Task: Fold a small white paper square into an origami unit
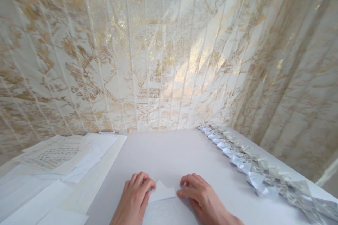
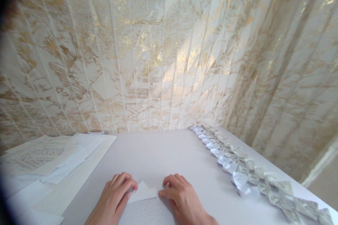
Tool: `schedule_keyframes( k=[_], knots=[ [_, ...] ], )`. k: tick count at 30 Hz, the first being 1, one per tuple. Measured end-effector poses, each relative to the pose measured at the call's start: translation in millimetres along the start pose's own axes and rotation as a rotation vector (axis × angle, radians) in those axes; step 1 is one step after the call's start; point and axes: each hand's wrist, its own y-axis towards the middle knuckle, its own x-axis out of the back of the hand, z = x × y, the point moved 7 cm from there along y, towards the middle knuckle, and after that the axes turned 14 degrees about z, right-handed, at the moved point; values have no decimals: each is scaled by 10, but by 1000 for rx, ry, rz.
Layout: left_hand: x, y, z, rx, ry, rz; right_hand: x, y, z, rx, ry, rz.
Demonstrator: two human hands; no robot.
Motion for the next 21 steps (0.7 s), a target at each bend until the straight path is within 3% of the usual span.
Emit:
schedule_keyframes(
  k=[5,11,21],
  knots=[
    [45,-40,-133,-34,65,13,-93,152,122,24,14,-36],
    [18,-65,-204,-112,372,-41,-306,425,262,-12,-73,-56],
    [-54,-29,-257,-138,560,-152,-328,487,291,-55,-119,-59]
  ],
)
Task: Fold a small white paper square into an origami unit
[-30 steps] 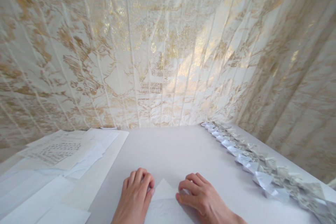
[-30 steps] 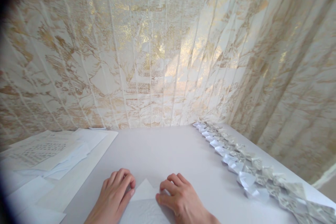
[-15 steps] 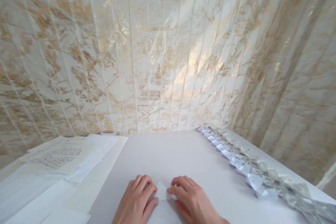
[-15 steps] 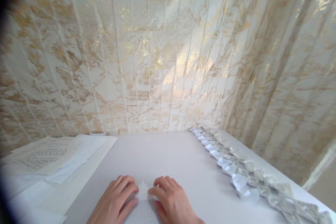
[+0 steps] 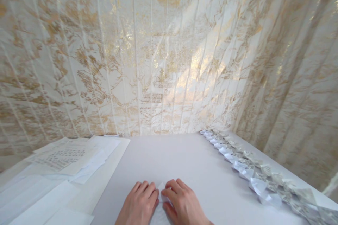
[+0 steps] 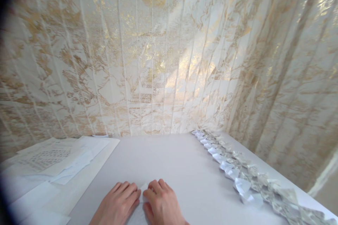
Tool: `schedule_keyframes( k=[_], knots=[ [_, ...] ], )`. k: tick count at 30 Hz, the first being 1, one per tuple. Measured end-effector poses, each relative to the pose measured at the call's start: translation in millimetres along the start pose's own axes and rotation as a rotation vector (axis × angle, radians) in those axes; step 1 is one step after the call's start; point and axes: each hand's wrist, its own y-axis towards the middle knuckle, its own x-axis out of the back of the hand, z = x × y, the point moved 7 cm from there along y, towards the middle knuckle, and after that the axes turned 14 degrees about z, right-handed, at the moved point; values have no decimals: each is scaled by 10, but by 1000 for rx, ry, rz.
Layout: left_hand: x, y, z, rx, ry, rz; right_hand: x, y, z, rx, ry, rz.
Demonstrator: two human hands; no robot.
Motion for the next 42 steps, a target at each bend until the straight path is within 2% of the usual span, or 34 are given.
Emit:
schedule_keyframes(
  k=[7,14,18,22,24,26,30,35,37,42],
  knots=[
    [-15,8,18,59,-12,-17,13,83,18,-53,-74,38],
    [73,38,123,30,-229,14,67,116,57,-73,-96,38],
    [91,34,191,103,-432,-19,83,195,37,-92,-87,14],
    [12,29,242,258,-649,-104,134,257,0,-88,-27,-24],
    [-64,34,243,342,-812,-155,174,246,-9,-62,60,-59],
    [-145,47,220,389,-990,-189,225,209,-21,-16,246,-129],
    [-229,75,173,329,-1184,-190,281,139,-87,50,656,-273],
    [-334,32,222,241,-1312,-134,209,147,-155,77,1027,-297],
    [-380,30,215,215,-1432,-102,175,155,-175,54,1085,-284],
    [-382,31,198,250,-1696,-72,147,168,-172,73,1023,-233]
  ],
)
